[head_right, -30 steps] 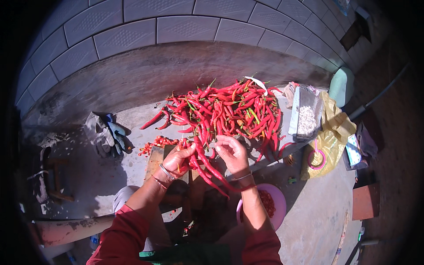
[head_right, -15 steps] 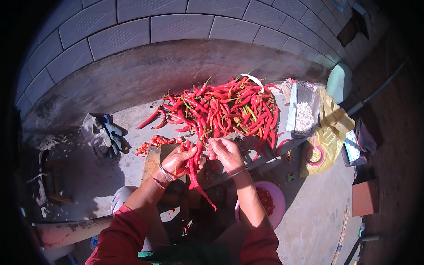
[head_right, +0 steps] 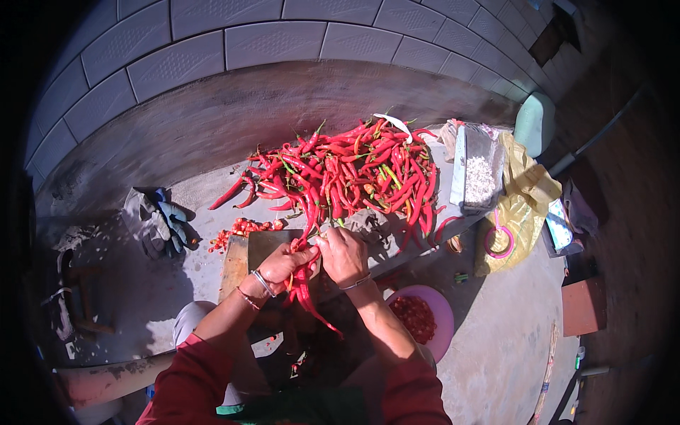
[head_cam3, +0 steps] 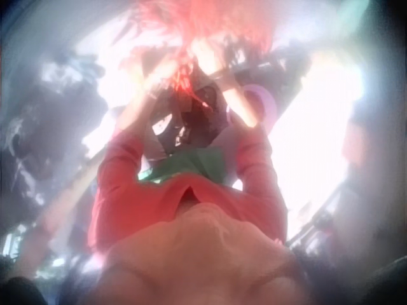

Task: The person picks up chili peppers from a pile, removes their stems by hand, and then chops them into small pieces on a wooden board using a cleaver.

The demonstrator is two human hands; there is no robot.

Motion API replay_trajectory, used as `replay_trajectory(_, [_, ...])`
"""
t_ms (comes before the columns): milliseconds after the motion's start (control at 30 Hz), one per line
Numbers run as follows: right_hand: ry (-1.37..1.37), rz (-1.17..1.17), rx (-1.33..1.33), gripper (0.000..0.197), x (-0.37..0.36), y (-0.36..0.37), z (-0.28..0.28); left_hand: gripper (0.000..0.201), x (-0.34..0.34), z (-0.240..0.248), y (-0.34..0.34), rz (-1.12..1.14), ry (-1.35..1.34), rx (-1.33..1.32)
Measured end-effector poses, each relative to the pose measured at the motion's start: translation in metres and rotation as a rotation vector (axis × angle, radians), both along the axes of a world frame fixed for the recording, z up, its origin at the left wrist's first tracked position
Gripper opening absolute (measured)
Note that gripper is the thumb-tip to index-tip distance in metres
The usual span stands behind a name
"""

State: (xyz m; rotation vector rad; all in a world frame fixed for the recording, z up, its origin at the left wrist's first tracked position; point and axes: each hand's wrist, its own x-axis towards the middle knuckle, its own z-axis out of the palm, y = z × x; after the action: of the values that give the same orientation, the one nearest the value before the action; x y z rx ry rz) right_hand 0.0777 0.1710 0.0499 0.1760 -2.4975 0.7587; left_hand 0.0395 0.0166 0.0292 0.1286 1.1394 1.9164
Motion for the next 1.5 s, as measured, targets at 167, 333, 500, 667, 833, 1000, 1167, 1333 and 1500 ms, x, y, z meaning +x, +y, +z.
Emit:
replay_trajectory(167, [-0.191,-0.127,0.002,0.018,0.002,0.039,-0.008,0.016,-0.003,0.007,-0.003,0.065,-0.043,-0.008])
replay_trajectory(333, [-1.110,0.323,-0.025,0.022,0.018,0.080,-0.018,0.014,-0.010,0.007,-0.010,0.197,0.096,-0.059])
replay_trajectory(500, [-0.720,-0.001,-0.487,0.028,-0.011,0.100,-0.063,0.014,-0.006,0.005,-0.006,0.216,0.205,-0.118])
replay_trajectory(667, [-0.423,-0.196,-0.497,0.025,-0.058,0.091,-0.121,0.012,-0.008,0.015,-0.007,0.215,0.176,-0.152])
replay_trajectory(833, [-0.248,-0.328,-0.295,0.028,-0.086,0.068,-0.143,0.013,-0.008,0.010,-0.003,0.236,0.107,-0.094])
replay_trajectory(1000, [-0.192,-0.467,-0.492,0.042,-0.106,0.059,-0.165,0.011,-0.009,-0.003,0.000,0.206,0.153,-0.104])
replay_trajectory(1167, [-0.248,-0.438,-0.793,0.035,-0.110,0.058,-0.145,0.011,-0.012,0.004,-0.004,0.200,0.151,-0.104])
replay_trajectory(1333, [-0.177,-0.341,-1.033,0.026,-0.089,0.059,-0.061,0.015,-0.018,0.009,-0.018,0.275,0.147,-0.066])
replay_trajectory(1500, [0.017,-0.225,-0.953,0.029,-0.072,0.086,-0.042,0.019,-0.021,0.017,-0.012,0.343,0.133,-0.034])
